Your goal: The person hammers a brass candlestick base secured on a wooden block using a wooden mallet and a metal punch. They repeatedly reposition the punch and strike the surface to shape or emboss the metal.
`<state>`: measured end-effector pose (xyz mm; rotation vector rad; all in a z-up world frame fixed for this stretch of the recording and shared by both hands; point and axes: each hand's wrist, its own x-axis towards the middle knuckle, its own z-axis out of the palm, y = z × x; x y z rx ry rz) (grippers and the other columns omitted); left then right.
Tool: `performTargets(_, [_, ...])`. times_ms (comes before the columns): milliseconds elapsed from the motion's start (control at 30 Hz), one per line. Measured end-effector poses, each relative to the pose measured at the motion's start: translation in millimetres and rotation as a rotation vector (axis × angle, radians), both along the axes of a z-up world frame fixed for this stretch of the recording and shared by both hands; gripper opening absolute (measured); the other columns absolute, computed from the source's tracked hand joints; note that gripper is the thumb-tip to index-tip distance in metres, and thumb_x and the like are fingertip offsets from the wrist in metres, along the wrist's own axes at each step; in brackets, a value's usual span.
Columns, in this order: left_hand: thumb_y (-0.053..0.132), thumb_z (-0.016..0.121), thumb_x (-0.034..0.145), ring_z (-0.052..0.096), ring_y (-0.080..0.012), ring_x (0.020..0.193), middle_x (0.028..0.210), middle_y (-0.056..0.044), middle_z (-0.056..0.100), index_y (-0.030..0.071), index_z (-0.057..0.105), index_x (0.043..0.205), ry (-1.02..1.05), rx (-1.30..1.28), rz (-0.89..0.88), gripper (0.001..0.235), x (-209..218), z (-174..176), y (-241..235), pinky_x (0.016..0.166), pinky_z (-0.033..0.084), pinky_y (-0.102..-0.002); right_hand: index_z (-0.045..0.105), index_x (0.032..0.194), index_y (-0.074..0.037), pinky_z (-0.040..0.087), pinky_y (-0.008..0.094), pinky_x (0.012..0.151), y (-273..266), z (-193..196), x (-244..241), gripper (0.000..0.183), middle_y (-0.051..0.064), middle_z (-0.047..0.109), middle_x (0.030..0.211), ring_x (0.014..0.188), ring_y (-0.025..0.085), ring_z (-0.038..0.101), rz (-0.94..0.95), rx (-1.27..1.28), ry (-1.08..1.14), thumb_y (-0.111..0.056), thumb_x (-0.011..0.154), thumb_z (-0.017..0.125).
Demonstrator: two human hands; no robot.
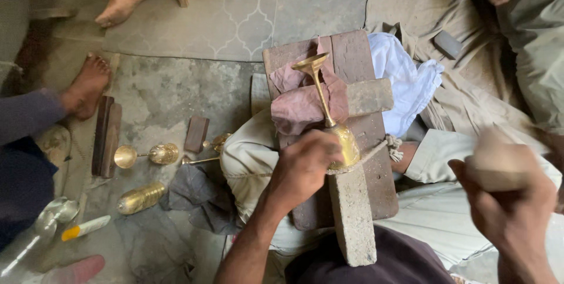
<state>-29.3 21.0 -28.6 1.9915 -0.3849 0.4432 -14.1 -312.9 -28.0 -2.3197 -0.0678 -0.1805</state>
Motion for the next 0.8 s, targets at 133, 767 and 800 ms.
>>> performTargets(133, [0.007, 0.068, 0.103, 0.076, -0.0143, 0.089, 0.104, -0.007, 0.071, 0.002, 0.060, 0.109, 0.188, -0.441, 0.282, 0.012, -17.1, -6.8, -24.2, 0.072, 0.063, -0.026, 0.060, 0.104, 0.002, 0.057, 0.030, 0.086, -13.6, -14.1, 12.9, 0.021, 0.009, 0.069, 0.102, 0.094, 0.015, 0.067, -0.083, 0.419, 0.088, 0.003, 0.098, 0.080])
performTargets(767, [0.027, 0.068, 0.103, 0.069, -0.0268, 0.082, 0.090, -0.005, 0.070, 0.009, 0.063, 0.101, -0.071, 0.056, 0.471, 0.018, -7.2, -1.0, -41.1, 0.078, 0.051, -0.043, 0.064, 0.107, -0.011, 0.049, 0.043, 0.071, 112.7, 123.4, 80.9, 0.027, 0.009, 0.068, 0.094, 0.081, 0.026, 0.063, 0.554, -0.889, -0.496, -0.008, 0.087, 0.081])
performTargets(800, [0.027, 0.068, 0.103, 0.070, -0.0262, 0.080, 0.087, -0.004, 0.070, 0.010, 0.064, 0.100, -0.048, 0.044, 0.470, 0.019, -10.3, -2.2, -42.4, 0.077, 0.051, -0.044, 0.062, 0.109, -0.009, 0.049, 0.043, 0.072, 112.9, 125.2, 80.9, 0.030, 0.009, 0.067, 0.095, 0.082, 0.026, 0.063, 0.578, -0.754, -0.474, -0.009, 0.083, 0.079])
